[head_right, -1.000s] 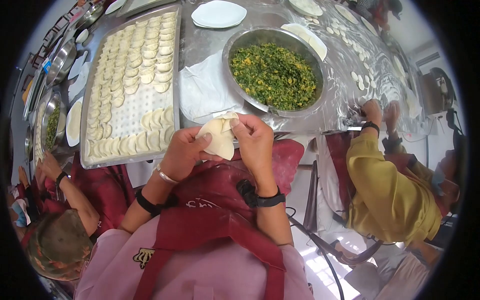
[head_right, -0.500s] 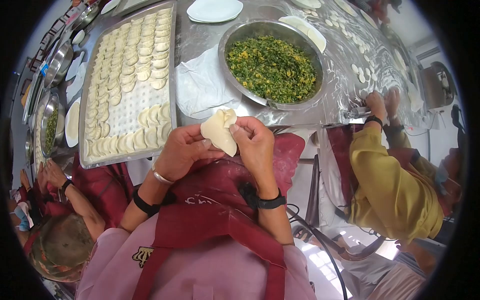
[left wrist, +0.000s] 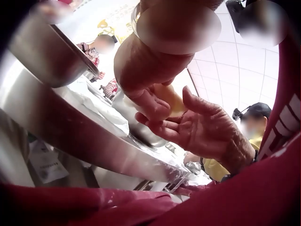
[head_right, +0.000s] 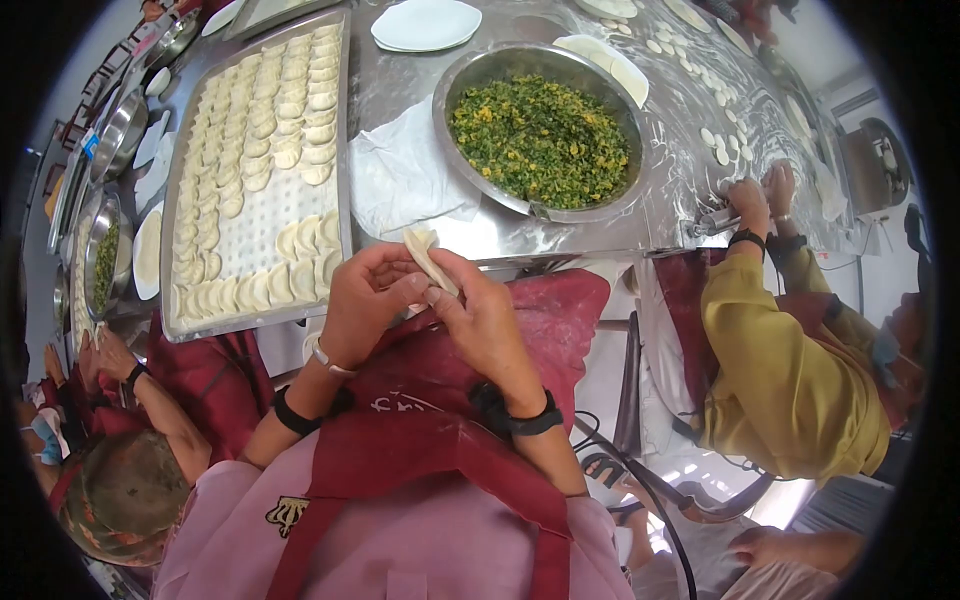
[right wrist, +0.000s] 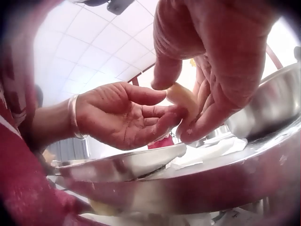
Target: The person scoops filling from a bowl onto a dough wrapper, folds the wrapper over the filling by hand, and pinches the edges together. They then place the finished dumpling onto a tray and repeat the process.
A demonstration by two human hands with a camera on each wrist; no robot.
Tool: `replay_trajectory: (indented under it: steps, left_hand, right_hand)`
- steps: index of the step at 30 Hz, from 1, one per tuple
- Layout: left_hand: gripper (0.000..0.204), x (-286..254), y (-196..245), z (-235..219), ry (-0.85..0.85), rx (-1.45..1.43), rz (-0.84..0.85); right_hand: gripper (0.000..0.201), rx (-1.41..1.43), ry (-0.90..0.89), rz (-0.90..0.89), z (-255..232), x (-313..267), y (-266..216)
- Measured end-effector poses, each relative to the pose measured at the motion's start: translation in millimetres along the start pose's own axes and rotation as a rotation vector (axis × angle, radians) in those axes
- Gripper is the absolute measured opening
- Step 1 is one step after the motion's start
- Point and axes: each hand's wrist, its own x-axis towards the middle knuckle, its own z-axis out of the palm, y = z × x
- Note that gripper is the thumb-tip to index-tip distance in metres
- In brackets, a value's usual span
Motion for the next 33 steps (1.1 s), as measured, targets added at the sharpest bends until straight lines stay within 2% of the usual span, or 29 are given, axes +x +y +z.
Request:
replay_trajectory:
  steps: [4, 10, 12, 13, 18, 22, 24, 30, 33]
  left_hand:
    - [0.03, 1.0, -1.3, 3.2, 0.075, 0.154, 0.036]
    - [0.025, 1.2, -5.7, 0.9, 0.115, 0.165, 0.012]
    - [0.021, 0.0, 0.3, -0.1, 0.095, 0.179, -0.008]
    - [0.021, 0.4, -2.1, -2.1, 0.097, 0.244, 0.04]
    - [0.021, 5.1, -11.8, -10.5, 0.083, 0.483, 0.281]
    - [0.027, 2.9, -9.6, -8.6, 0.019, 0.454, 0.243]
    - [0.029, 0.1, -7.6, -1.0, -0.002, 0.341, 0.18]
    - [0.039, -3.6, -4.9, 2.5, -0.026, 0.327, 0.131]
    - [0.037, -3.1, -1.7, -2.6, -0.089, 0.301, 0.008]
  right_hand:
    - [0.037, -0.225, 0.054, -0.152, 8.4, -1.0, 5.3]
    - [0.034, -0.211, 0.062, -0.162, 12.6, -0.9, 15.3]
    - [0.03, -0.184, 0.092, -0.132, 13.4, -0.3, 13.4]
    - [0.028, -0.171, 0.108, -0.117, 13.5, -0.1, 12.7]
    - [0.021, 0.175, 0.149, 0.181, 11.9, -1.8, 13.5]
    - [0.019, 0.414, 0.158, 0.225, 12.1, -2.1, 17.8]
    - [0.02, 0.428, 0.169, 0.224, 11.2, -2.0, 9.7]
    - [0.021, 0.329, 0.138, 0.177, 8.8, -4.7, 15.2]
    - [0.021, 0.294, 0.127, 0.18, 9.0, -5.6, 13.6]
